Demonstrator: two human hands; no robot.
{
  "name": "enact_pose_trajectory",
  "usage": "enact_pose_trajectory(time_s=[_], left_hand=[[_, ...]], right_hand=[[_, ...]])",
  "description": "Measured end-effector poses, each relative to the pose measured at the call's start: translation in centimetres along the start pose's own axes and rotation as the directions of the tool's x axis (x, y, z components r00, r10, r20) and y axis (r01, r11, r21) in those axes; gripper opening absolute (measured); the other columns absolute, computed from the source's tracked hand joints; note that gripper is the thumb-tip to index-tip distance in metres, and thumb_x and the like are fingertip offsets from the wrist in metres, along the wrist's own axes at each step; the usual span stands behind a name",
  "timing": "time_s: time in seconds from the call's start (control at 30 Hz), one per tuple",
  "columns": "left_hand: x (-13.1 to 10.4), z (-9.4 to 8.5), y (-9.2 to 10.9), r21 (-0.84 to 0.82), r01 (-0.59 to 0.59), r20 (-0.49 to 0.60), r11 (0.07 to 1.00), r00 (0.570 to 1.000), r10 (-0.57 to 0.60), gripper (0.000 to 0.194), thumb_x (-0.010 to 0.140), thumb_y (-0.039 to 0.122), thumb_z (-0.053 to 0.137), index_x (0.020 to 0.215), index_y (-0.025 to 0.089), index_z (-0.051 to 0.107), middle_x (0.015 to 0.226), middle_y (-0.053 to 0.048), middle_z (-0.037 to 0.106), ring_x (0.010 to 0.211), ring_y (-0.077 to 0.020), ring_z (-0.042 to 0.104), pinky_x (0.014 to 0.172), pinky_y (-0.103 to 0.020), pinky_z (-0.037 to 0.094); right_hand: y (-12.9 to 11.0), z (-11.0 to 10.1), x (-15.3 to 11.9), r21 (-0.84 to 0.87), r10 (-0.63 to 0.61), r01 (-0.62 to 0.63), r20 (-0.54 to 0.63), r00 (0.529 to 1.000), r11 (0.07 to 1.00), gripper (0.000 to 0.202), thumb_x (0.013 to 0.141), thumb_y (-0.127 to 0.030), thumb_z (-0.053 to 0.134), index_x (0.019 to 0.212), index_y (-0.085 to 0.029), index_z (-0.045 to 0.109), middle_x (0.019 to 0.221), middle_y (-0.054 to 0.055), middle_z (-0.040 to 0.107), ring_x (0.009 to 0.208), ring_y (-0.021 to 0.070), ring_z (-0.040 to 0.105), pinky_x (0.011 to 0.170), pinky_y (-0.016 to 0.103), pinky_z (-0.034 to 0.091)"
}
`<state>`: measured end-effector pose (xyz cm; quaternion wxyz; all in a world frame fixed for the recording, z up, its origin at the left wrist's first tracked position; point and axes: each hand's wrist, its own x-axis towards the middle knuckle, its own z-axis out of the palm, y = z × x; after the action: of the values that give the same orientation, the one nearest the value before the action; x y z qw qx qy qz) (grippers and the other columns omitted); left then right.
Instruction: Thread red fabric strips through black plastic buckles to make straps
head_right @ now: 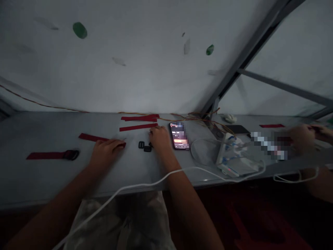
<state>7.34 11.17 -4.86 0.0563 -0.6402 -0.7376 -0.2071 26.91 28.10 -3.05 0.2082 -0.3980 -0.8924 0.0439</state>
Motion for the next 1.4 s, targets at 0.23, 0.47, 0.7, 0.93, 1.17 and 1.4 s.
enact_pose_trajectory(time_s=[0.23,0.47,0.7,0.93,1.17,1.4], left_hand=[[5.1,0.5,-2.0,-0.188,0.081,0.209,0.979,0.977,-0.041,0.034,0.083,0.031,0.073,0.115,0.023,0.071,0.114,-0.006,0.072,0.108,-0.0272,0.062,0.094,-0.041,0.046],[8.0,2.0,-2.6,-0.339,-0.003,0.202,0.941,0.977,0.076,0.008,0.080,0.027,0.075,0.087,0.024,0.075,0.094,-0.001,0.073,0.088,-0.0187,0.065,0.082,-0.032,0.047],[7.4,2.9,-2.4,-0.531,-0.080,-0.005,0.844,0.996,0.091,0.008,0.087,0.028,0.070,0.089,0.022,0.075,0.090,-0.001,0.076,0.082,-0.0150,0.068,0.080,-0.027,0.049],[7.4,2.7,-2.0,-0.514,-0.172,-0.038,0.841,0.983,0.177,0.023,0.098,0.026,0.052,0.100,0.019,0.074,0.096,-0.005,0.075,0.086,-0.0152,0.068,0.083,-0.027,0.049],[7.3,1.8,-1.8,-0.558,0.025,-0.009,0.830,0.999,-0.036,0.016,0.092,0.031,0.062,0.090,0.020,0.074,0.088,-0.001,0.075,0.079,-0.0149,0.065,0.075,-0.025,0.046],[7.5,0.9,-1.7,-0.697,0.153,0.013,0.701,0.980,-0.201,0.023,0.091,0.031,0.056,0.096,0.017,0.073,0.086,-0.002,0.073,0.076,-0.0142,0.062,0.073,-0.024,0.045]], right_hand=[[-0.5,0.0,1.5,0.022,0.172,-0.180,0.201,0.964,0.983,0.018,0.091,-0.030,0.064,0.101,-0.022,0.077,0.105,0.008,0.074,0.100,0.0207,0.065,0.090,0.030,0.046],[-1.8,1.3,4.8,0.199,-0.104,0.047,0.287,0.952,0.979,0.018,0.084,-0.027,0.074,0.099,-0.018,0.078,0.092,0.008,0.076,0.086,0.0197,0.067,0.081,0.029,0.047],[-0.9,2.0,4.8,0.185,-0.108,0.072,0.191,0.976,0.980,0.028,0.074,-0.032,0.084,0.096,-0.015,0.078,0.095,0.013,0.069,0.090,0.0226,0.063,0.085,0.034,0.047],[-0.8,2.3,4.1,0.178,-0.088,0.047,0.232,0.969,0.983,0.024,0.078,-0.033,0.080,0.090,-0.014,0.071,0.092,0.010,0.071,0.087,0.0226,0.064,0.076,0.031,0.043],[-2.5,1.0,4.0,0.542,-0.145,0.044,0.145,0.979,0.839,0.012,0.083,-0.029,0.074,0.079,-0.018,0.071,0.075,0.001,0.069,0.069,0.0138,0.059,0.067,0.027,0.040],[-3.3,1.4,3.9,0.934,0.013,-0.252,0.257,0.966,0.253,0.036,0.075,-0.046,0.077,0.098,-0.018,0.074,0.077,0.002,0.068,0.062,0.0112,0.057,0.058,0.026,0.045]])
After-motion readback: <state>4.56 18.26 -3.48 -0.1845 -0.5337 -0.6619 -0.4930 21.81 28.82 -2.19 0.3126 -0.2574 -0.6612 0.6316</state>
